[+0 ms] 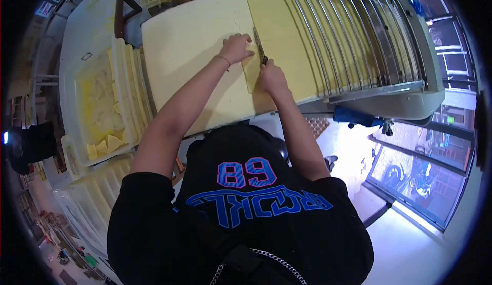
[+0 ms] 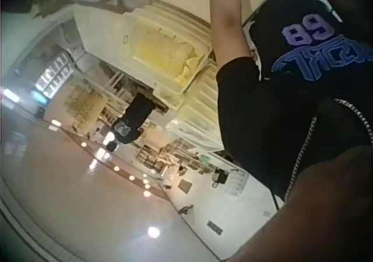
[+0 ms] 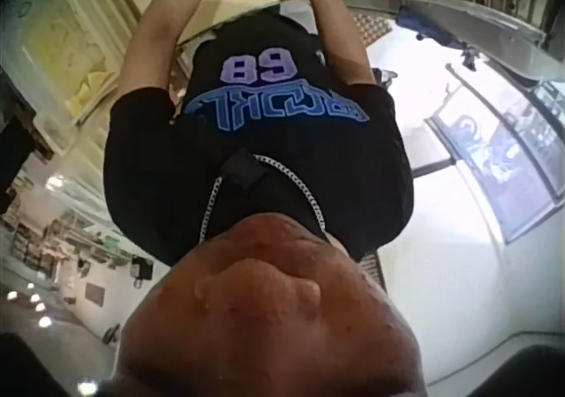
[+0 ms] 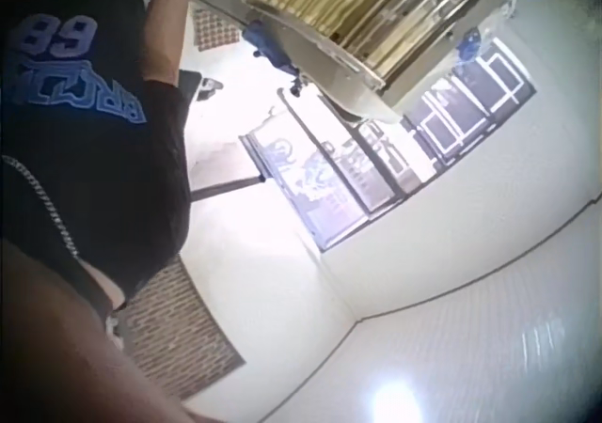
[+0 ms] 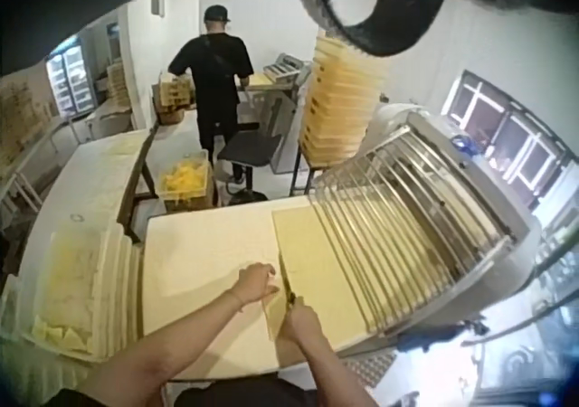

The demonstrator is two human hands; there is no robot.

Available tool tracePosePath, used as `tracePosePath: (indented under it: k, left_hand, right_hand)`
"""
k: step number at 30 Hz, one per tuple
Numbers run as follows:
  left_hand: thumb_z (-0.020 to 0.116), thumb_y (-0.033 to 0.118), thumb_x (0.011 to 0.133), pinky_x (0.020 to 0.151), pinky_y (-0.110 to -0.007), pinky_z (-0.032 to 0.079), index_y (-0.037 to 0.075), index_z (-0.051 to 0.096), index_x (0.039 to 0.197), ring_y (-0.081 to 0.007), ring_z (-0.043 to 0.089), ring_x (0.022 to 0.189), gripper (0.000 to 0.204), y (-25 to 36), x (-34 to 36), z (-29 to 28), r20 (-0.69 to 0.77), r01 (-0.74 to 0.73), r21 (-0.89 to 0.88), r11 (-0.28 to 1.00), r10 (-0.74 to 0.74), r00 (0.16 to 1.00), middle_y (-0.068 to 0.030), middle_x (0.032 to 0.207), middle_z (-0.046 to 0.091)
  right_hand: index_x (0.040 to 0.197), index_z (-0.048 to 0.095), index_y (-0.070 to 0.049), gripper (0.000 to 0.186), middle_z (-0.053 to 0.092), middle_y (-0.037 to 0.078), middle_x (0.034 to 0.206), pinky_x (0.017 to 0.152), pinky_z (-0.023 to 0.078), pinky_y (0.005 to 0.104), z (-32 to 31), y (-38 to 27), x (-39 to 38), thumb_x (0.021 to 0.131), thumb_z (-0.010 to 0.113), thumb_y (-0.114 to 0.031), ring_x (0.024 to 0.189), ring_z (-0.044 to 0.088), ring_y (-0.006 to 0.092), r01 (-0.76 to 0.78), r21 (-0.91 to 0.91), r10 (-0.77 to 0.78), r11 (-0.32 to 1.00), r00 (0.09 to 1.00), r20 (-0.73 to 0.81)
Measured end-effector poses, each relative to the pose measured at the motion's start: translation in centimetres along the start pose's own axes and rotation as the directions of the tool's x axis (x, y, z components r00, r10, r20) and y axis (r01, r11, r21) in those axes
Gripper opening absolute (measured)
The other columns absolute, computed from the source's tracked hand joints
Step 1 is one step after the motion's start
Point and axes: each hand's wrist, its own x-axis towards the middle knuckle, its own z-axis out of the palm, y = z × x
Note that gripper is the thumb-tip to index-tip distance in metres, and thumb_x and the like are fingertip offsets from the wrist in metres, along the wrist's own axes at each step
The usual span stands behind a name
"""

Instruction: Cutting and folding thin sheets of dough on a bakery workbench.

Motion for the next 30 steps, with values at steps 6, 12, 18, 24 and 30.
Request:
tracePosePath:
  k: [6, 12, 18, 24, 30]
  left_hand:
    - [0.077, 0.025, 0.074, 0.067, -0.037, 0.045, 0.010, 0.061, 0.091, -0.0265, 0.058, 0.076, 0.028, 0.2, 2.0, 1.4, 0.109, 0.011, 0.164, 0.986, -0.029, 0.994, -0.0040, 0.079, 0.063]
    - [0.070, 0.020, 0.080, 0.067, -0.039, 0.045, 0.009, 0.057, 0.090, -0.0321, 0.061, 0.077, 0.020, 0.5, -1.0, -1.0, 0.205, 0.003, -0.170, 0.985, 0.033, 0.978, -0.0114, 0.085, 0.065]
    - [0.061, 0.000, 0.086, 0.070, -0.025, 0.050, 0.004, 0.057, 0.108, -0.0167, 0.061, 0.079, 0.023, -4.3, -13.8, -7.1, -0.267, 0.009, -0.622, 0.783, -0.223, 0.938, -0.0103, 0.092, 0.064]
    - [0.061, -0.001, 0.087, 0.064, -0.024, 0.049, 0.000, 0.059, 0.112, -0.0123, 0.057, 0.069, 0.025, -9.4, -22.0, -5.6, -0.064, 0.423, -0.651, 0.631, -0.600, 0.797, -0.0089, 0.088, 0.062]
    - [0.067, 0.005, 0.084, 0.060, -0.026, 0.048, 0.000, 0.061, 0.106, -0.0135, 0.055, 0.063, 0.024, -10.9, -23.5, -5.2, -0.207, 0.351, -0.611, 0.709, -0.572, 0.794, -0.0079, 0.083, 0.060]
  right_hand:
    - [0.103, 0.044, 0.002, 0.026, 0.062, 0.031, 0.078, 0.062, 0.045, 0.0585, -0.9, 3.9, -12.0, 0.096, 0.044, -0.024, 0.071, 0.060, 0.0518, -0.052, -0.033, 0.057, 0.998, 0.985, 0.161]
    - [0.105, 0.046, 0.001, 0.022, 0.063, 0.028, 0.081, 0.066, 0.045, 0.0546, -5.9, 5.9, -22.1, 0.098, 0.043, -0.020, 0.074, 0.060, 0.0486, -0.106, -0.035, 0.111, 0.994, 0.923, 0.369]
    - [0.102, 0.049, 0.001, 0.025, 0.063, 0.024, 0.080, 0.065, 0.044, 0.0510, -6.5, 0.4, -18.8, 0.099, 0.042, -0.023, 0.068, 0.058, 0.0446, -0.101, 0.118, 0.071, 0.988, 0.970, 0.234]
    - [0.105, 0.044, 0.000, 0.027, 0.063, 0.028, 0.076, 0.061, 0.043, 0.0564, 0.7, -5.3, -12.9, 0.100, 0.041, -0.026, 0.068, 0.058, 0.0507, 0.139, 0.001, -0.134, 0.990, 0.955, 0.265]
    - [0.103, 0.045, 0.001, 0.026, 0.062, 0.029, 0.075, 0.062, 0.044, 0.0558, 1.4, -11.9, -9.9, 0.099, 0.041, -0.025, 0.069, 0.059, 0.0507, 0.245, -0.070, -0.220, 0.967, 0.943, 0.251]
